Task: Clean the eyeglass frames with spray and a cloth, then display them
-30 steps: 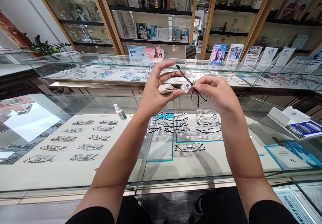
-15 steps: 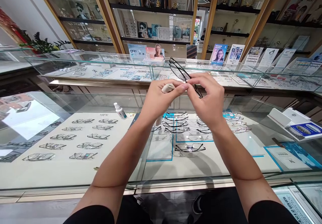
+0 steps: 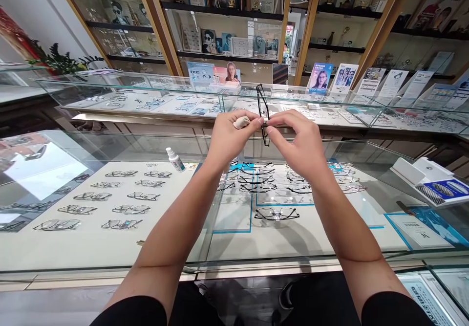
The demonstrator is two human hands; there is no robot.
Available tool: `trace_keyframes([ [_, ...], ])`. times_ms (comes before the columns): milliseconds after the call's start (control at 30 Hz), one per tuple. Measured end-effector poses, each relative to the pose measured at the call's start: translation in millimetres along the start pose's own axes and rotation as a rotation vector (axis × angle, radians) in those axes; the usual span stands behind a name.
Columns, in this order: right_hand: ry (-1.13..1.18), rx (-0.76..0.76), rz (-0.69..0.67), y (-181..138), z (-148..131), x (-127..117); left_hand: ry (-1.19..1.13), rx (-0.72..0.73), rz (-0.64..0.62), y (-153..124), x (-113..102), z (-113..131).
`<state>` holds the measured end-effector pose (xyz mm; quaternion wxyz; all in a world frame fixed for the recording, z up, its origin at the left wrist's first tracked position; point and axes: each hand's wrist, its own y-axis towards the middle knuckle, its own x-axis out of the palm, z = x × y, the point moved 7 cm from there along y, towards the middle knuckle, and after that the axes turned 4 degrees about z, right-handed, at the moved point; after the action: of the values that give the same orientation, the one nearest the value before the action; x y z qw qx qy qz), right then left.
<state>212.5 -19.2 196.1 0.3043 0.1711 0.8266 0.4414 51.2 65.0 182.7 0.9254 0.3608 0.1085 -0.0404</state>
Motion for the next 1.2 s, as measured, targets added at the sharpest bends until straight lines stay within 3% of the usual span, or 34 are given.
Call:
trace_keyframes([
  [167, 0.023, 0.119, 0.018, 4.6, 10.7, -19.7, 0.368, 0.111, -0.07, 12.0, 9.8, -29.4],
  [367, 0.022, 0.135, 0.022, 4.8, 2.9, -33.5, 0.841, 0.062, -0.351, 10.7, 45.6, -81.7],
  [500, 0.025, 0.116, 0.001, 4.7, -2.3, -34.2, 1.014, 0.041, -0.511, 0.3, 68.7, -121.9],
  [633, 0.013, 0.116, -0.016, 5.3, -4.1, -32.5, 1.064, -0.001, -0.583, -10.3, 82.3, -155.0],
  [833, -0.012, 0.099, -0.05, 6.8, -9.5, -22.8, 1.012, -0.095, -0.594, -18.6, 95.9, -181.0],
  [1000, -0.042, 0.096, -0.081, 6.1, -12.9, -16.6, 0.943, -0.166, -0.562, -17.5, 103.6, -187.9],
  [1200, -0.054, 0.092, -0.099, 5.3, -12.7, -15.5, 0.912, -0.198, -0.55, -16.2, 100.2, -179.9],
])
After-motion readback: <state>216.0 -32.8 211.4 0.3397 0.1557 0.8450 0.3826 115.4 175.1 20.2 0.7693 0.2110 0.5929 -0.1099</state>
